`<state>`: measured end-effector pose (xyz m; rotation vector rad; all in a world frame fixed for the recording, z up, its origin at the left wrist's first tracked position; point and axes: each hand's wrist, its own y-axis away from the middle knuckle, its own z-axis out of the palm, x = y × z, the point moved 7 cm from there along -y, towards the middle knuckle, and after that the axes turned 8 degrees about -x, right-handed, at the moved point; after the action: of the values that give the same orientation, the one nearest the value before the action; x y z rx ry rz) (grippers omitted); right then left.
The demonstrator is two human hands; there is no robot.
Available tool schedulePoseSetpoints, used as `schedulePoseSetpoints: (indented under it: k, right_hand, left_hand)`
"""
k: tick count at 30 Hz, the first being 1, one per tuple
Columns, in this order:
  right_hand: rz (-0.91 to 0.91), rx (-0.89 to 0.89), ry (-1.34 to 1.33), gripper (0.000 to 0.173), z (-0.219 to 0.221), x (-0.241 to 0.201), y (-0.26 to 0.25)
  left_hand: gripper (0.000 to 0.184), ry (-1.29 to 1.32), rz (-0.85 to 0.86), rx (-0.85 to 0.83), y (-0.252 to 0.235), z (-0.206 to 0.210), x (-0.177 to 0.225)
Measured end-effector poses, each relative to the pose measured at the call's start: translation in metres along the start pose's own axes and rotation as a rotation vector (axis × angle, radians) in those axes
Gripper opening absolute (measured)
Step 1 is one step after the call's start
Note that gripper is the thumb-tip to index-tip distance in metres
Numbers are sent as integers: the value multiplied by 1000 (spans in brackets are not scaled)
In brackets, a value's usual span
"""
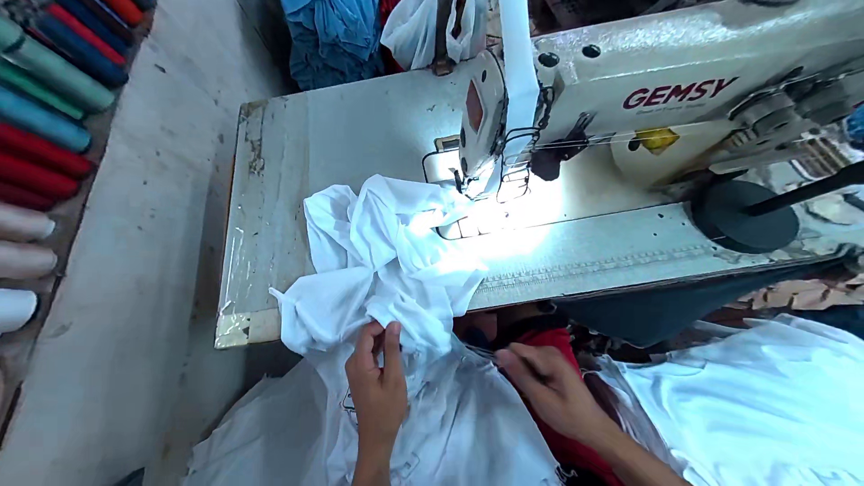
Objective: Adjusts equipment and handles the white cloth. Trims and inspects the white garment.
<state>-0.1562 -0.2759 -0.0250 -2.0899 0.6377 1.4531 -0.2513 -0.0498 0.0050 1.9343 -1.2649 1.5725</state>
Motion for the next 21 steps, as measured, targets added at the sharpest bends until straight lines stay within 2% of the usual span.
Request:
schedulePoseSetpoints:
  k: [6, 10, 13, 16, 19, 21]
  right_hand:
    - [97, 233, 484, 42, -112, 19, 68]
    - [216, 272, 530, 45, -154, 26, 101]
    - [211, 327, 575, 45, -159, 14, 98]
    - [216, 392, 626, 43, -150, -1, 74]
    - [205, 300, 562, 34, -107, -18, 36]
    - [178, 202, 461, 39, -69, -31, 13]
  left_hand:
    - [18, -35, 129, -37, -63, 2, 32]
    - [17, -12, 138, -161, -85, 25, 37]
    - [18, 73, 58, -146, -74, 38, 32]
    - [15, 280, -51, -88, -52, 36, 22]
    - [14, 511, -176, -53, -27, 34, 15]
    - [14, 651, -261, -26, -12, 36, 17]
